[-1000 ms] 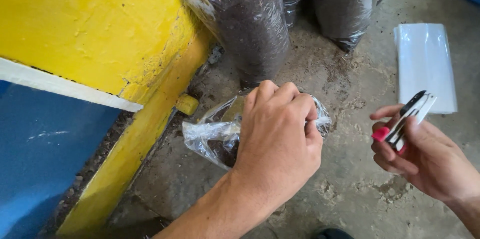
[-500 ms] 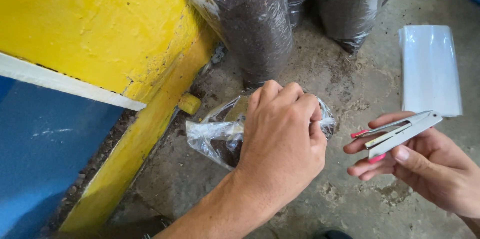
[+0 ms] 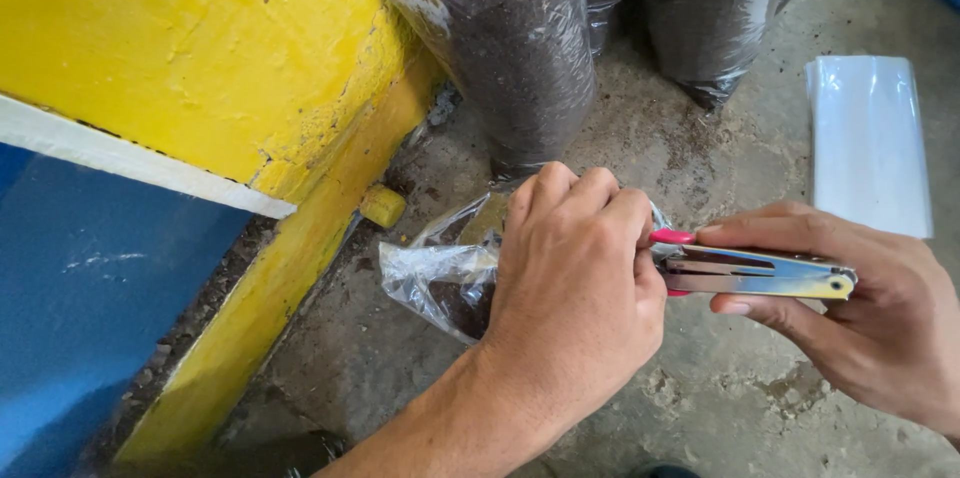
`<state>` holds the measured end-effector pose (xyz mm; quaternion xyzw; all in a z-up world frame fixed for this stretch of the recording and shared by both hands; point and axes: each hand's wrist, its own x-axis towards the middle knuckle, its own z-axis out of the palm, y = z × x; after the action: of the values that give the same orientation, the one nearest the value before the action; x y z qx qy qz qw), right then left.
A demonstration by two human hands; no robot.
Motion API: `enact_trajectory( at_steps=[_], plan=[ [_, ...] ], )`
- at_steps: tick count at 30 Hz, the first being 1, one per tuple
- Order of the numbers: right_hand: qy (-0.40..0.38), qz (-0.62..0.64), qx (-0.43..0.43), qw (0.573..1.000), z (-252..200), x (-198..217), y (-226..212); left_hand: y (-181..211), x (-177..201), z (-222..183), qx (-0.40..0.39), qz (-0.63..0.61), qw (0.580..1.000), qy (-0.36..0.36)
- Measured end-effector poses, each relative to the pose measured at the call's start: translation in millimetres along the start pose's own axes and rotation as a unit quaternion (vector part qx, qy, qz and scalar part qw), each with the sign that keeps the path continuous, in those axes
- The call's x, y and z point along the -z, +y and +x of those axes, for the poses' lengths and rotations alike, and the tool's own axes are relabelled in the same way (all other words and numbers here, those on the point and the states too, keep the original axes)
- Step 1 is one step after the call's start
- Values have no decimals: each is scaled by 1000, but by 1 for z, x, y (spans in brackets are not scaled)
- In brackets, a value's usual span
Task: Manually closing and stapling plastic bags filled with agricultural substrate or compost.
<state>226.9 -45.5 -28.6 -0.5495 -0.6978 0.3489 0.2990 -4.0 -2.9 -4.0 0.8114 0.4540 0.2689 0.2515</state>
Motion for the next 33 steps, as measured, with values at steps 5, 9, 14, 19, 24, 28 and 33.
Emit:
enact_trajectory(
  at_steps=[5,9,14,19,24,28,33],
  plan=[
    [-10,-51,28,998,6,0,-1,-1,1,-3,-5,3,1000,13],
    [-20,-65,33,997,8,3,1,-1,2,-3,-19,15,1000,4],
    [-48,-78,40,995,15,7,4,-3,2,-3,-20,5,1000,-12],
    [-98,-161,41,981,30,6,-11,-3,1,-6,-24,-2,1000,8],
    [-102,-194,63,974,33,2,-12,-6,3,-9,-22,-12,1000,15],
    [-85,-247,44,964,35,-3,-19,-5,2,-9,-27,-19,999,20],
    [-63,-190,13,980,33,-3,-14,-2,12,-5,-46,-4,999,2]
  ],
)
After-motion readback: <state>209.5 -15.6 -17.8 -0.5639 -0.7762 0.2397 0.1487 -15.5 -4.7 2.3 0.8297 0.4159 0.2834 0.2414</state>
